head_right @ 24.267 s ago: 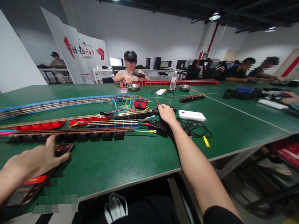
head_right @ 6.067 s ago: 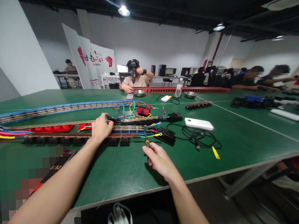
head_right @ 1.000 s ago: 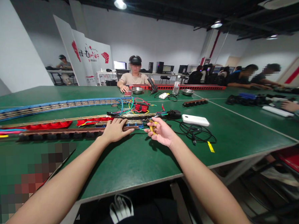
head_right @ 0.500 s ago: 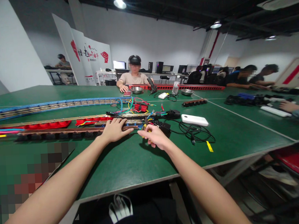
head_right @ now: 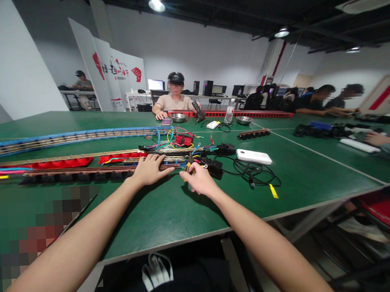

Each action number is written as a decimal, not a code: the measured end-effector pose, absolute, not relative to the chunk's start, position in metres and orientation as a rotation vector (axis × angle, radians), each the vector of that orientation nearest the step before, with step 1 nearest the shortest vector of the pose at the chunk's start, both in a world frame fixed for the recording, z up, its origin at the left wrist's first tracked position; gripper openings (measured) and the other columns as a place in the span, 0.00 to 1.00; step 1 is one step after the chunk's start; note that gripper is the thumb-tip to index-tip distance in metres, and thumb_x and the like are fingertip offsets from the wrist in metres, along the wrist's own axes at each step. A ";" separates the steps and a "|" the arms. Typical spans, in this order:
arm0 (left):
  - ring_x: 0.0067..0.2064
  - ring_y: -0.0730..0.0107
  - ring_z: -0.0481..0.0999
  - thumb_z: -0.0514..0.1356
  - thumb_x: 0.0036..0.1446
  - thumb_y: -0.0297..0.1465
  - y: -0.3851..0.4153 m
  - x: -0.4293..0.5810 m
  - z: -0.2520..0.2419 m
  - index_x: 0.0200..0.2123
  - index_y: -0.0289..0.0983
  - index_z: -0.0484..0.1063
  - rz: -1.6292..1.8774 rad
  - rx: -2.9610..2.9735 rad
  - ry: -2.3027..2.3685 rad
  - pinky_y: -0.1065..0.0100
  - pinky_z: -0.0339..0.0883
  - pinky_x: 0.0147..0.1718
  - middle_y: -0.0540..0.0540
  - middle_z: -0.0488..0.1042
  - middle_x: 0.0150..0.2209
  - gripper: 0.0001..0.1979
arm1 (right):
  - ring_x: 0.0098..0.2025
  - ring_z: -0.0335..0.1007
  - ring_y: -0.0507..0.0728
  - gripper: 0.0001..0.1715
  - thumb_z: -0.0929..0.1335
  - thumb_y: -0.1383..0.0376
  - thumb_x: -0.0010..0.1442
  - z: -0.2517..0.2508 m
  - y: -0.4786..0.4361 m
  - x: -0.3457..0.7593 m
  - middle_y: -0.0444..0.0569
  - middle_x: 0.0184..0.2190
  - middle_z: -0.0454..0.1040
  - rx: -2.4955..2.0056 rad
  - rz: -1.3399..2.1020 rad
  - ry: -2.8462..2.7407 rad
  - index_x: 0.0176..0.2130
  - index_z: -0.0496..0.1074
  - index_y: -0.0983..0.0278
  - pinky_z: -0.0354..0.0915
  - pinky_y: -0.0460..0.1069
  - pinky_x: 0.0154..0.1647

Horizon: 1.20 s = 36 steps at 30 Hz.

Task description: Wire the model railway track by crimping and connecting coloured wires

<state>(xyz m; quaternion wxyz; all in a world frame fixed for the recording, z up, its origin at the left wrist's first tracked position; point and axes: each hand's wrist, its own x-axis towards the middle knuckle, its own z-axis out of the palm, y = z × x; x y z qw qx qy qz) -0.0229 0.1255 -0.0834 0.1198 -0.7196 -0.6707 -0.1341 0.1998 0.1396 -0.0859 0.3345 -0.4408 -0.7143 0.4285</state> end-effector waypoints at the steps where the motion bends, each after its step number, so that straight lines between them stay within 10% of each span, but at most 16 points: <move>1: 0.60 0.44 0.61 0.41 0.57 0.61 0.125 -0.023 -0.083 0.61 0.36 0.63 -0.392 -2.106 -1.965 0.45 0.52 0.55 0.34 0.66 0.58 0.43 | 0.11 0.62 0.49 0.18 0.69 0.51 0.54 -0.085 0.139 0.199 0.39 0.16 0.68 -1.142 1.157 -1.837 0.31 0.61 0.60 0.50 0.40 0.06; 16: 0.59 0.44 0.63 0.41 0.57 0.61 0.123 -0.021 -0.080 0.60 0.36 0.64 -0.368 -2.098 -1.972 0.47 0.54 0.55 0.33 0.66 0.58 0.42 | 0.15 0.48 0.43 0.12 0.64 0.59 0.57 -0.050 0.138 0.203 0.43 0.20 0.65 -0.881 2.083 -0.869 0.28 0.59 0.63 0.41 0.37 0.11; 36: 0.60 0.44 0.62 0.40 0.57 0.61 0.125 -0.023 -0.081 0.60 0.35 0.63 -0.364 -2.091 -1.972 0.46 0.54 0.55 0.33 0.65 0.59 0.43 | 0.14 0.41 0.41 0.24 0.65 0.47 0.59 -0.037 0.135 0.230 0.38 0.20 0.55 -0.689 2.233 -0.611 0.29 0.62 0.65 0.40 0.34 0.06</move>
